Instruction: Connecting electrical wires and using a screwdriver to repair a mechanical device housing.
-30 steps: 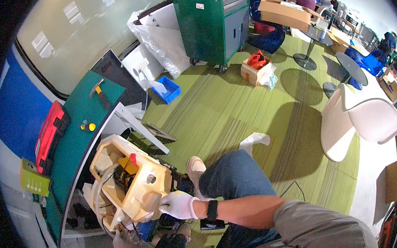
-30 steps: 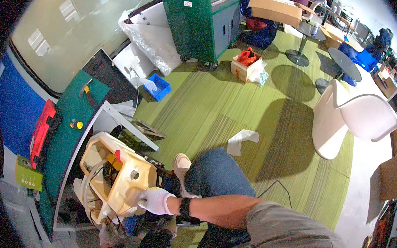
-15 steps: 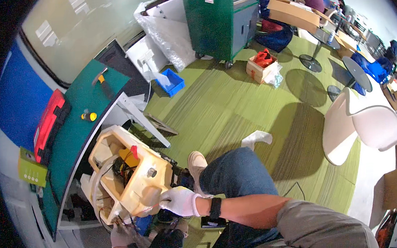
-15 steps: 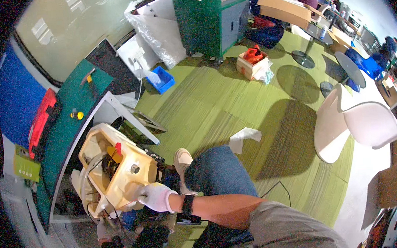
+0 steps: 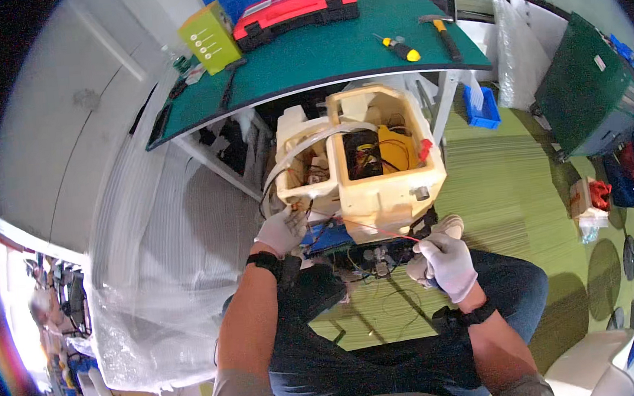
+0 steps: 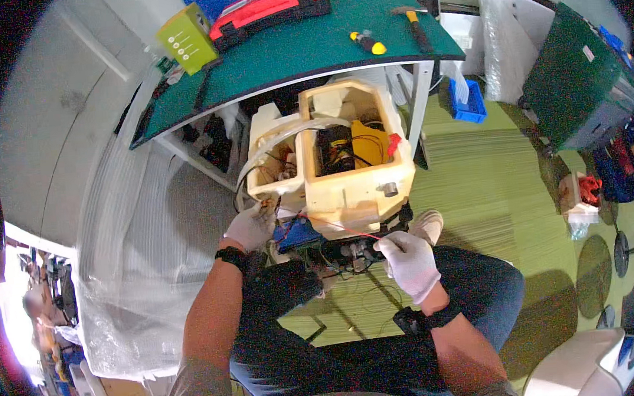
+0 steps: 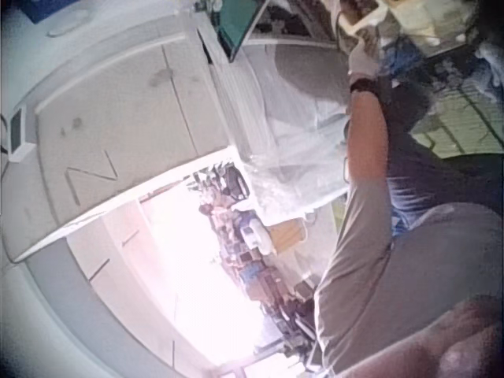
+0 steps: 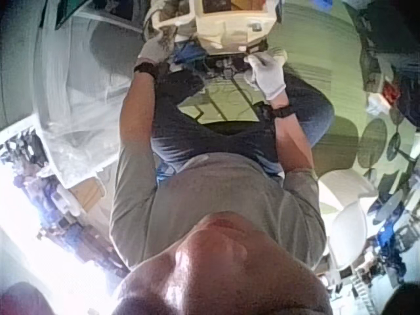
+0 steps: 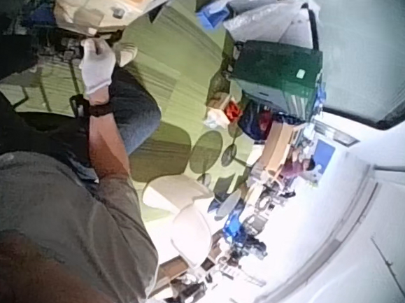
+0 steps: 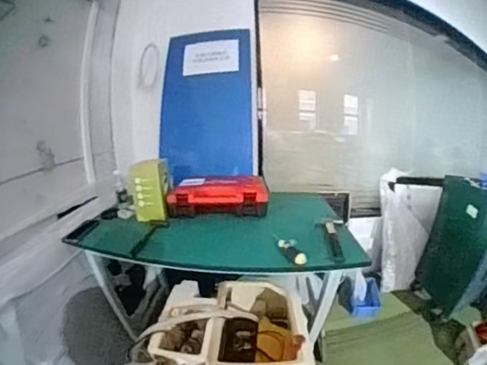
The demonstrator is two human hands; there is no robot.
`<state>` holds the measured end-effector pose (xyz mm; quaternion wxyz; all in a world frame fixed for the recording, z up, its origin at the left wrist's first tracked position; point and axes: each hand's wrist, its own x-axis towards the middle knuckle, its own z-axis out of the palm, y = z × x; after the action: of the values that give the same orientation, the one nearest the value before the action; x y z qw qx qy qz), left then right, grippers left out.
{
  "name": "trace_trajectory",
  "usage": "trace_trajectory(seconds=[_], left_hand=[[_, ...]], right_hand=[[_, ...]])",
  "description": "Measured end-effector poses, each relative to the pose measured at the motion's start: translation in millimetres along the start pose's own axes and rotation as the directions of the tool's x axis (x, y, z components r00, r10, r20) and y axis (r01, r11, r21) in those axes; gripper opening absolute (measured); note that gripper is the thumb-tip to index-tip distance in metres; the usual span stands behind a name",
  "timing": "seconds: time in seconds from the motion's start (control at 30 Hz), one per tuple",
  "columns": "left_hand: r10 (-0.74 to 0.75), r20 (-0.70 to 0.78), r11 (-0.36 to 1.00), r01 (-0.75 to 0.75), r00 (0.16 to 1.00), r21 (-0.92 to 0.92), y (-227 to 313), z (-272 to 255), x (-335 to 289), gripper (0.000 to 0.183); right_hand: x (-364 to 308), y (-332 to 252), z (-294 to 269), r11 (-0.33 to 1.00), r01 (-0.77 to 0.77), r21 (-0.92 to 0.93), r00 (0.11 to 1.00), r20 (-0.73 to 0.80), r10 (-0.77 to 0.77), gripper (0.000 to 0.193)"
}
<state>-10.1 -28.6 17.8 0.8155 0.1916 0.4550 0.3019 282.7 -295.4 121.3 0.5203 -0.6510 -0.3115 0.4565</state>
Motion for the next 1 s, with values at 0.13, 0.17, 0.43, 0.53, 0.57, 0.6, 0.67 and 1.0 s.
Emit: trace_trajectory(seconds=[0.13,0.17,0.43,0.53,0.57,0.6,0.67,1.0], left_hand=[[0.012,-0.037,1.0,-0.012,0.999,0.018,0,-10,-7,0.025],[0.011,-0.042,1.0,-0.011,0.999,0.015,-3,-11,-3,0.025],[0.292,0.102,0.815,-0.303,0.951,0.493,-12,-16,6,0.026],[0.425,0.102,0.685,-0.393,0.899,0.614,-17,-20,13,0.024],[0.431,0.1,0.685,-0.398,0.897,0.61,-16,-23,13,0.024],[0.348,0.07,0.806,-0.337,0.935,0.487,-16,-19,14,0.025],[0.264,0.061,0.9,-0.269,0.963,0.344,-15,-14,13,0.025],[0.177,-0.281,0.917,-0.054,0.943,0.396,-3,41,-31,0.023]], right_hand=[[3,-1,4,0.992,-0.034,0.124,0.999,0.039,0.03,0.017],[4,1,4,0.992,-0.039,0.122,0.998,0.044,0.034,0.017],[10,5,2,0.997,-0.052,0.062,0.998,-0.024,0.053,0.018],[9,0,6,0.997,-0.053,0.056,0.998,-0.018,0.055,0.019],[8,-3,8,0.993,-0.084,0.088,0.996,0.0,0.085,0.019],[8,-2,6,0.994,-0.078,0.081,0.997,-0.001,0.078,0.019],[10,6,3,0.999,-0.039,0.034,0.999,-0.008,0.039,0.019],[6,10,0,0.997,0.016,0.077,1.0,0.021,-0.018,0.019]])
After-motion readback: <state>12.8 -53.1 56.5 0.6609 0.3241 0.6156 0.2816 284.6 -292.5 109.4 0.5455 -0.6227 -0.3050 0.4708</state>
